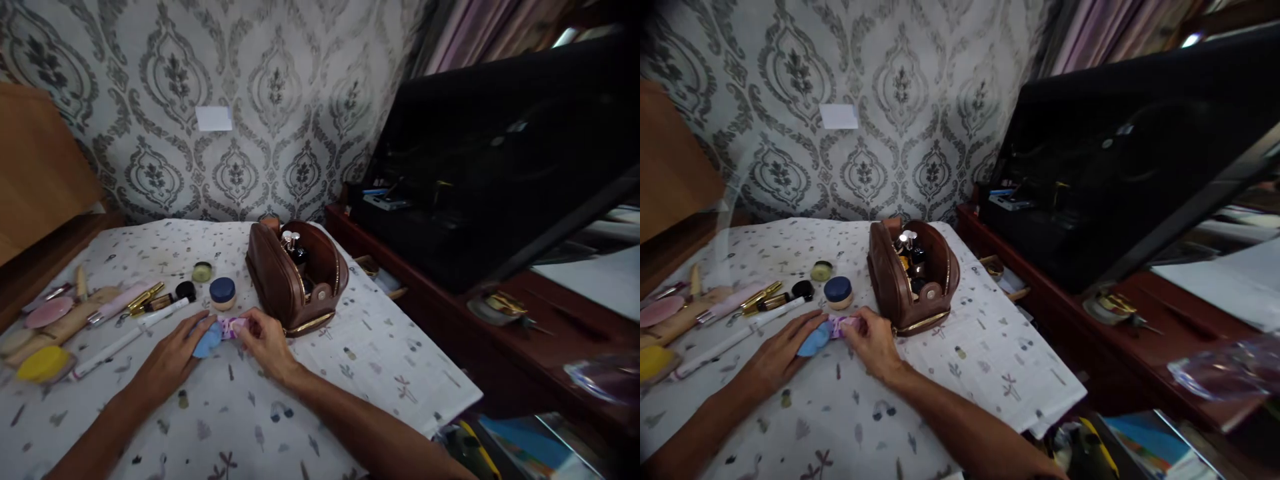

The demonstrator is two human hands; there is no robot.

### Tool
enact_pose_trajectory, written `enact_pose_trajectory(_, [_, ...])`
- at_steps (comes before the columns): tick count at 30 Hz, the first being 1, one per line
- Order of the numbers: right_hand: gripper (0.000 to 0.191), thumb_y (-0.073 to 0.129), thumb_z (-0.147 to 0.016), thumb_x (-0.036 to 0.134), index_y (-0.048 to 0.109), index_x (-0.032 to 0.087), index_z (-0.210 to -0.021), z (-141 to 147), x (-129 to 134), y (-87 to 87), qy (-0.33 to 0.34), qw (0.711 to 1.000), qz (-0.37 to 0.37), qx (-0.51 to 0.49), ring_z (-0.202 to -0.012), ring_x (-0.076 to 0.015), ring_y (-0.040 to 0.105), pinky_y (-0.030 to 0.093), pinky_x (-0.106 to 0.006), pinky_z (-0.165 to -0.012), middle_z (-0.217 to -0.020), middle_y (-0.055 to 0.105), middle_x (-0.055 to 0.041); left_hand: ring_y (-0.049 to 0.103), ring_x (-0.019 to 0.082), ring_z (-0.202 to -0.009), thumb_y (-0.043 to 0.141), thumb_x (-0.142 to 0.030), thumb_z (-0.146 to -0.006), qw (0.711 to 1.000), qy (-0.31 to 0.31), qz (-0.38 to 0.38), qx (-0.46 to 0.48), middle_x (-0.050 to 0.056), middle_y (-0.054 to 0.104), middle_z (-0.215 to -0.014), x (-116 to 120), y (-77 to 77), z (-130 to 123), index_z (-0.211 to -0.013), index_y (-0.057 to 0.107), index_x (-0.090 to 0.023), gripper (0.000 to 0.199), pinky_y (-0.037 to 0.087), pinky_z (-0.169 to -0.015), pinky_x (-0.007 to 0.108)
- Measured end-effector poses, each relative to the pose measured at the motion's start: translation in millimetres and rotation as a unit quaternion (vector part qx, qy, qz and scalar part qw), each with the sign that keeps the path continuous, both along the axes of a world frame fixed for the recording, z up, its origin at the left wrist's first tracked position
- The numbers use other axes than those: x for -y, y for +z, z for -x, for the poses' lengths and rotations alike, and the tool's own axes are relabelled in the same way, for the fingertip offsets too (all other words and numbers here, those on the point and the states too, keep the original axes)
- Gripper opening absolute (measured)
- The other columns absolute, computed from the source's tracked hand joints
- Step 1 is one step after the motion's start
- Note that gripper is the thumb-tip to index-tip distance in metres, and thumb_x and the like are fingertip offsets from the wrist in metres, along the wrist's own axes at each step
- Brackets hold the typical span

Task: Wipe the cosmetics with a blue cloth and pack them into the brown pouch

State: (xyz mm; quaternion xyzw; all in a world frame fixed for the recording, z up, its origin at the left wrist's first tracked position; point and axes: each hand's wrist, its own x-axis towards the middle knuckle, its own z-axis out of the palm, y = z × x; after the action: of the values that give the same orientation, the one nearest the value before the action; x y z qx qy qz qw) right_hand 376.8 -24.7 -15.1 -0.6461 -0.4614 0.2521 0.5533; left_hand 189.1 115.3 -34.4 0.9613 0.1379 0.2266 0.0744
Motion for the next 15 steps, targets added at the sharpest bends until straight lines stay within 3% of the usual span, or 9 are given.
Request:
enact_pose_trajectory(6, [0.02, 0.064, -0.089, 0.028, 0.069, 0.02, -0.106, -5, 16, 26.7, 0.04, 0.985, -0.075, 0.148, -0.075, -0.0152, 0.058, 0.05, -0.026, -0.069, -0.089, 0.062, -0.003, 0.065, 0.026, -0.114, 0.051, -0.035, -0.093, 0.982, 0.02, 0.174, 0.07, 0.008, 0.067, -0.126, 3, 20.8, 0, -0.131, 0.057, -0.025, 0.039, 0.054, -0.096, 0.036])
enact_pose_trajectory(9, [0.022, 0.058, -0.094, 0.027, 0.067, 0.018, -0.112, -14, 26, 42.6, 0.071, 0.974, -0.123, 0.177, -0.078, -0.0156, 0.059, 0.052, -0.027, -0.073, -0.091, 0.06, -0.0046, 0.071, 0.025, -0.093, 0.056, -0.044, -0.09, 0.946, 0.064, 0.305, 0.086, 0.004, 0.074, -0.105, 11, 38.2, -1, -0.125, 0.06, -0.026, 0.039, 0.06, -0.079, 0.034])
enact_pose_trajectory(11, [0.023, 0.058, -0.096, 0.025, 0.066, 0.018, -0.116, -24, 35, 57.2, 0.082, 0.968, -0.145, 0.19, -0.084, -0.0162, 0.061, 0.053, -0.028, -0.077, -0.095, 0.061, -0.006, 0.071, 0.024, -0.085, 0.055, -0.046, -0.091, 0.918, 0.084, 0.372, 0.106, 0.001, 0.075, -0.091, 17, 50.0, -3, -0.125, 0.06, -0.028, 0.039, 0.06, -0.075, 0.033])
enact_pose_trajectory(13, [0.025, 0.058, -0.096, 0.023, 0.065, 0.018, -0.119, -37, 45, 75.6, 0.087, 0.962, -0.159, 0.204, -0.092, -0.0167, 0.062, 0.053, -0.029, -0.082, -0.102, 0.063, -0.0075, 0.071, 0.023, -0.088, 0.055, -0.046, -0.092, 0.907, 0.079, 0.395, 0.126, 0.0, 0.075, -0.088, 22, 59.9, -8, -0.124, 0.06, -0.03, 0.037, 0.059, -0.08, 0.034])
enact_pose_trajectory(15, [0.025, 0.06, -0.095, 0.02, 0.064, 0.019, -0.12, -54, 56, 96.8, 0.08, 0.957, -0.173, 0.22, -0.097, -0.0167, 0.063, 0.053, -0.029, -0.085, -0.107, 0.064, -0.0079, 0.071, 0.021, -0.085, 0.055, -0.042, -0.092, 0.915, 0.059, 0.378, 0.132, 0.0, 0.075, -0.095, 25, 65.9, -14, -0.125, 0.059, -0.031, 0.035, 0.058, -0.079, 0.031])
